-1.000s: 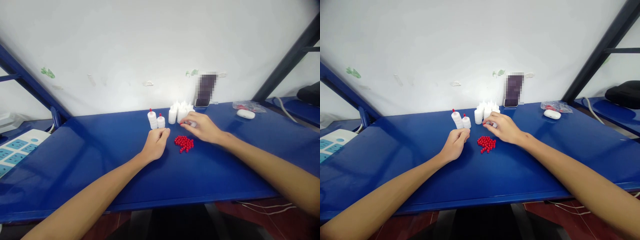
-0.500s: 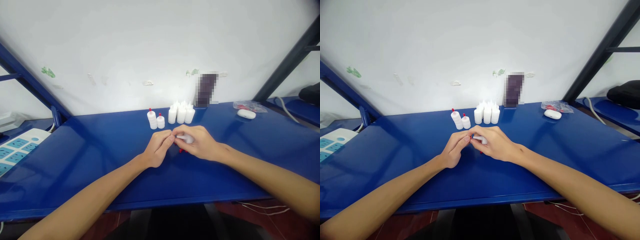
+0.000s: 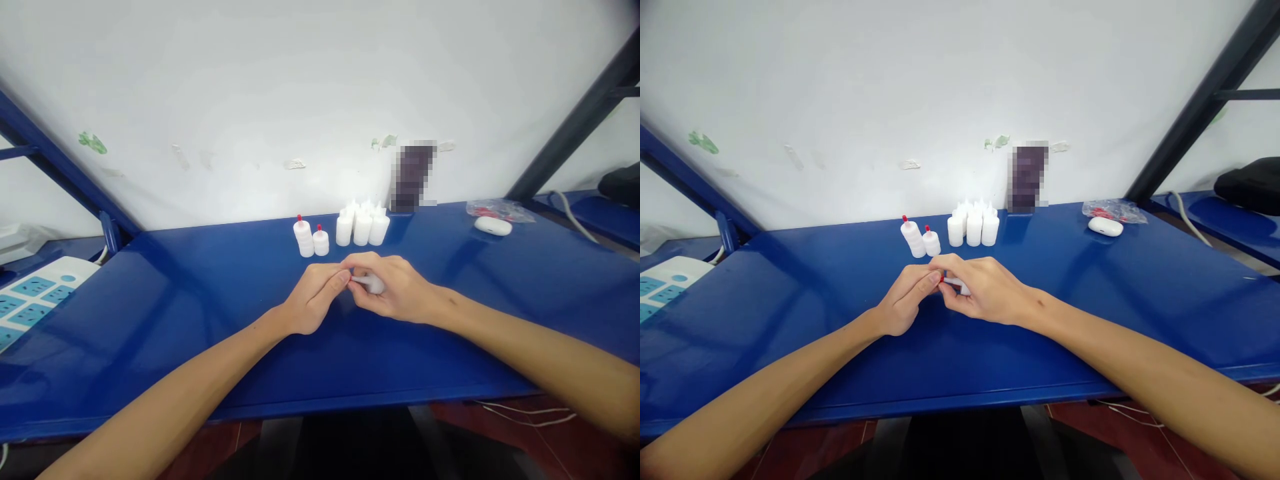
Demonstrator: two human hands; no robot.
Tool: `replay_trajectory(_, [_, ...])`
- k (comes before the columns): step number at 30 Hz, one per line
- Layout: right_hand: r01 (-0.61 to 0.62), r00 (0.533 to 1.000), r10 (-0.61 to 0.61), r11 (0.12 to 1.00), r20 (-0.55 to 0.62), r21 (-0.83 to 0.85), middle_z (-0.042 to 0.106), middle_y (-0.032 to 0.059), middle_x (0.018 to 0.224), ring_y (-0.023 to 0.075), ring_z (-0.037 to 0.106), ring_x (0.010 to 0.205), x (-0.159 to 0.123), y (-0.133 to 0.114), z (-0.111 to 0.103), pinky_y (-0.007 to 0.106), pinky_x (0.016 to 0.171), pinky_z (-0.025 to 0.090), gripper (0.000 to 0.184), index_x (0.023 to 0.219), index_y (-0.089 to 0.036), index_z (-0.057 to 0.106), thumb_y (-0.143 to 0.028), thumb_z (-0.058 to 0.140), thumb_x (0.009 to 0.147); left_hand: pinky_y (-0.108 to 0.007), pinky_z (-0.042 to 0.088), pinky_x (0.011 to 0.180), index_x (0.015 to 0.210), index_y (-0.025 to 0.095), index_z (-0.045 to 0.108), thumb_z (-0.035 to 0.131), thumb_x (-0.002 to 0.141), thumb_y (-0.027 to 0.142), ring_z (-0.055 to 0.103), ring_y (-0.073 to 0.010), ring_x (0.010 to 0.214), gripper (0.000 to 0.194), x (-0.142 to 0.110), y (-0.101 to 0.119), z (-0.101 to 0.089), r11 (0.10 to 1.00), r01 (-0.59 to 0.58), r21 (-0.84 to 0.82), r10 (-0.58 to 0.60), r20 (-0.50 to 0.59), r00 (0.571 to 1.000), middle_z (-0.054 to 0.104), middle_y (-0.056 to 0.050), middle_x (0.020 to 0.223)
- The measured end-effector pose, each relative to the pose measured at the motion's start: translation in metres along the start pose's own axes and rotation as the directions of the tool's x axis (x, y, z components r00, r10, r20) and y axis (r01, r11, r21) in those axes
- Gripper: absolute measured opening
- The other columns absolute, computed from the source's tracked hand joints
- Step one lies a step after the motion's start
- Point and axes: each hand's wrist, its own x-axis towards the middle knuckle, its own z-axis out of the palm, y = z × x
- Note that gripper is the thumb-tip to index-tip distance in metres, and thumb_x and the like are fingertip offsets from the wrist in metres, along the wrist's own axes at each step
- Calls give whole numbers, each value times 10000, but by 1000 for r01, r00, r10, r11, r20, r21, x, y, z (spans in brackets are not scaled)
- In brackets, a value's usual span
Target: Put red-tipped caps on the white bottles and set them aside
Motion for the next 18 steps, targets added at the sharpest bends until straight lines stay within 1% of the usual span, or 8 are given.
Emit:
replay_trajectory(3, [28,1000,-28,999,-6,-43,643,-43,740,94,592,556,1,1,0,202,522,473,322,1186,-202,480,-136,534,875,-282,436,737,834,140,591,348,1036,403,519,-146,731,411,1,2,-3,1000,6,25,-7,48,999,584,-38,798])
replay_trajectory(6, [47,999,-46,996,16,-73,688,-28,781,99,621,573,1,1,-2,204,531,482,319,1168,-206,491,-123,511,861,-256,392,646,774,147,550,347,1040,393,439,-115,639,415,2,5,-8,996,2,85,-12,110,994,501,4,699])
replay_trajectory(8, [43,998,-39,996,50,-83,707,-22,800,98,632,574,1,-1,-3,202,530,485,333,1170,-203,494,-119,500,848,-245,367,614,736,153,513,351,1041,379,403,-102,614,413,3,8,-11,993,-15,119,-2,146,989,464,19,674])
replay_trajectory(11, [31,998,-27,995,51,-92,713,-20,812,98,636,567,0,-3,-5,195,513,481,364,1176,-198,487,-131,508,819,-243,375,623,698,157,479,346,1043,374,425,-102,627,428,3,12,-11,989,-28,146,1,179,984,474,17,676])
replay_trajectory(14, [51,999,-50,992,13,-112,687,-34,749,92,600,507,-1,-5,-4,193,467,453,310,1092,-200,481,-132,495,789,-246,379,630,690,158,464,333,1044,390,435,-103,631,443,2,11,-5,991,3,135,-27,176,984,478,14,678])
replay_trajectory(16, [70,997,-71,989,-4,-127,644,-52,672,91,563,462,-1,-5,-3,197,437,433,272,1033,-206,470,-128,484,773,-247,375,622,681,160,447,332,1042,406,424,-102,624,451,2,9,0,995,15,103,-31,156,987,467,16,672])
replay_trajectory(18, [90,995,-96,985,-34,-146,611,-61,631,97,545,445,-2,-4,-3,208,428,430,271,1007,-216,466,-127,489,752,-250,370,614,676,164,432,331,1039,423,406,-101,615,458,2,8,6,998,17,61,-25,122,992,453,18,664])
